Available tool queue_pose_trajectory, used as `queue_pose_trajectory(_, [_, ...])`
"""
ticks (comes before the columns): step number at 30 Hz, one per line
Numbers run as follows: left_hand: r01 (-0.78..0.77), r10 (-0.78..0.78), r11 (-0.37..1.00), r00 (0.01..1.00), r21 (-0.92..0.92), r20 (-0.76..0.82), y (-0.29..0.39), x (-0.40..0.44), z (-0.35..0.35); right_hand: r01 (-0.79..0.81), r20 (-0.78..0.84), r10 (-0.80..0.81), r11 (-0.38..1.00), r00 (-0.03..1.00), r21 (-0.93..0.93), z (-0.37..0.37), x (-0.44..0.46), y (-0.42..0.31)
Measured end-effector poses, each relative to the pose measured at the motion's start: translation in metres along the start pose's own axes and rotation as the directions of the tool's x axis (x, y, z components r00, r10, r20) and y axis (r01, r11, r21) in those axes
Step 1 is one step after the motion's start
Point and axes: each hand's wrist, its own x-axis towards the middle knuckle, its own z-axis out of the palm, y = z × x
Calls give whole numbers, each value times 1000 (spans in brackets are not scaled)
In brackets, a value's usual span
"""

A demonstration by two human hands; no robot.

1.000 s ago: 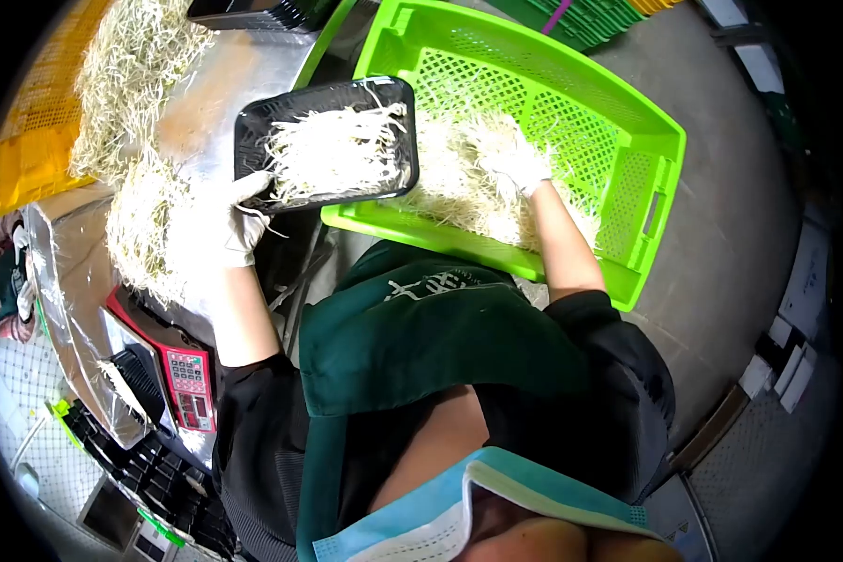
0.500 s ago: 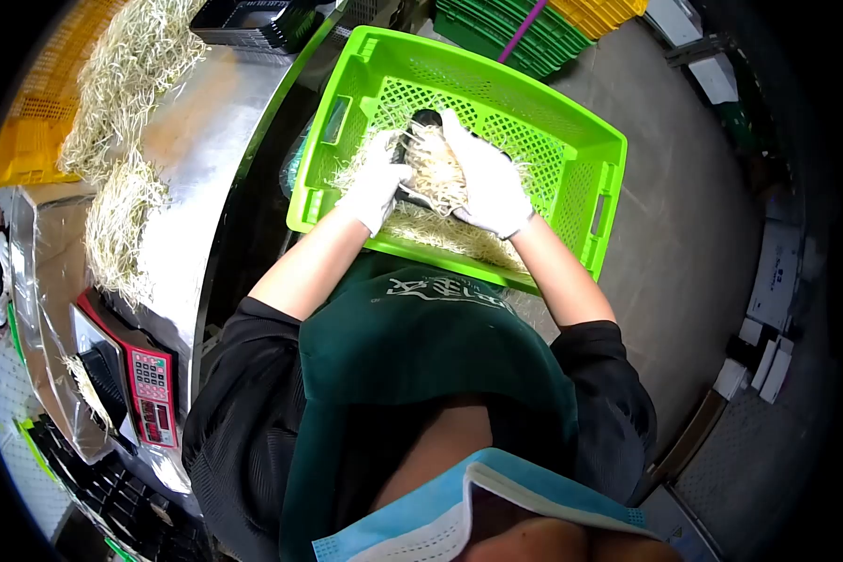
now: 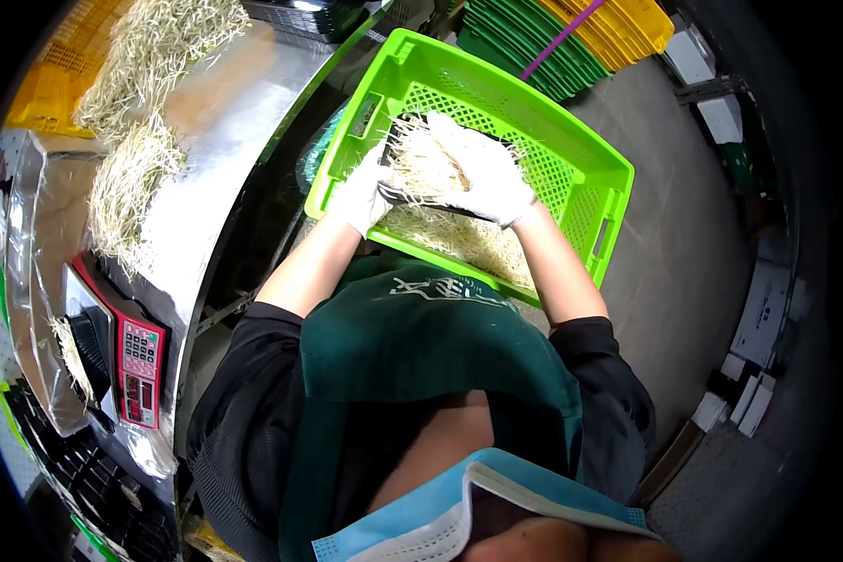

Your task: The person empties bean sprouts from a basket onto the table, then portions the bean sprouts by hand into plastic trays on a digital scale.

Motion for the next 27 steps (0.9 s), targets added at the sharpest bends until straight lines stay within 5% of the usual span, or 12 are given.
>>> queue_pose_trajectory(3, [-51, 54, 997, 997, 66, -54, 30, -6, -3, -9, -170, -9, 994, 985, -105, -41, 19, -18])
queue_pose_trajectory(4, [-115, 114, 992, 993, 43, 24, 43, -10, -9, 67, -219, -77, 996, 973, -55, -56, 22, -15])
queue_pose_trajectory(8, [-348, 359, 933, 906, 89, -223, 115, -38, -27, -95, -313, 169, 967, 935, 237, -56, -1, 14])
queue_pose_trajectory(10, [-431, 467, 881, 857, 194, -217, 154, -59, -46, -319, -240, 371, 920, 897, 229, -21, -27, 33])
queue_pose_trajectory(12, [-437, 539, 839, 748, 324, -389, 192, -74, -42, -431, -128, 483, 852, 866, 298, 25, -58, 55])
queue_pose_trajectory(15, [-421, 540, 837, 734, 348, -412, 255, -81, -89, -523, -10, 557, 786, 830, 329, 65, -74, 64])
queue_pose_trajectory(17, [-278, 452, 879, 744, 387, -492, 305, -79, -130, -564, 65, 576, 761, 815, 321, 74, -76, 67])
queue_pose_trajectory(19, [-232, 493, 846, 683, 479, -539, 334, -69, -163, -583, 133, 570, 769, 811, 261, 83, -77, 72])
queue_pose_trajectory(22, [-299, 626, 773, 505, 560, -594, 324, -57, -112, -575, 127, 579, 714, 806, 399, 88, -85, 78])
queue_pose_trajectory(25, [-218, 862, 422, 398, 880, -314, 346, -54, -149, -642, 162, 641, 648, 750, 410, 81, -96, 73])
queue_pose_trajectory(27, [-165, 925, -82, 354, 983, 137, 342, -49, -127, -661, 169, 656, 641, 736, 391, 81, -89, 73])
